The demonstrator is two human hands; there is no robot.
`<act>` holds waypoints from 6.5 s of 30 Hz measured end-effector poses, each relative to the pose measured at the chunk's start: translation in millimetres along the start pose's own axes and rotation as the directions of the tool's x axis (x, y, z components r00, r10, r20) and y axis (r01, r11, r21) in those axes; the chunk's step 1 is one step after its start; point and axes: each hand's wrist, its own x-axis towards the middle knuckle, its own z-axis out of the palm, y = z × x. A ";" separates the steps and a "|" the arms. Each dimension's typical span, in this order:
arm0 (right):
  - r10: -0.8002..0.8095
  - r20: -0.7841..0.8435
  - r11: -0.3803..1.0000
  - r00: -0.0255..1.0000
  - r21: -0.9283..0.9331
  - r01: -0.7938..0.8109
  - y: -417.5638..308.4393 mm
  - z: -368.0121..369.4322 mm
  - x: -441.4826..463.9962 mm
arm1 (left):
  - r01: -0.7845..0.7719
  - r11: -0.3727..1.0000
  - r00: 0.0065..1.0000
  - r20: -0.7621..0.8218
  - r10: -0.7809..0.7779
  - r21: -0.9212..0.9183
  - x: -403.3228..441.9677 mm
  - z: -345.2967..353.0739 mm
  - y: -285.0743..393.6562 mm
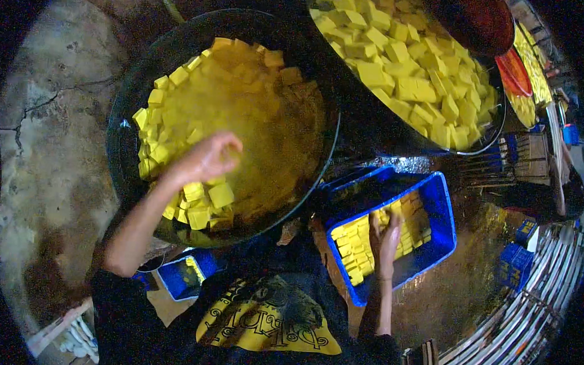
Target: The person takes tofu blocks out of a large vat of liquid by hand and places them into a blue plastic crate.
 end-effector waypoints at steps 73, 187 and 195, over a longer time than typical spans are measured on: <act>-0.248 0.690 0.768 0.680 -0.288 0.572 -221.4 267.0 238.0 | -0.612 -0.714 0.778 -0.100 -0.620 -0.340 80.2 -8.4 -122.0; -0.229 0.930 0.616 0.288 -0.090 0.782 -338.1 175.9 244.5 | 0.117 0.991 0.992 0.047 -0.114 -0.068 84.8 59.8 -198.5; -0.438 0.844 0.832 0.310 0.250 0.495 -289.6 284.1 264.8 | 0.076 0.951 0.997 0.016 -0.075 -0.300 56.8 71.0 -199.5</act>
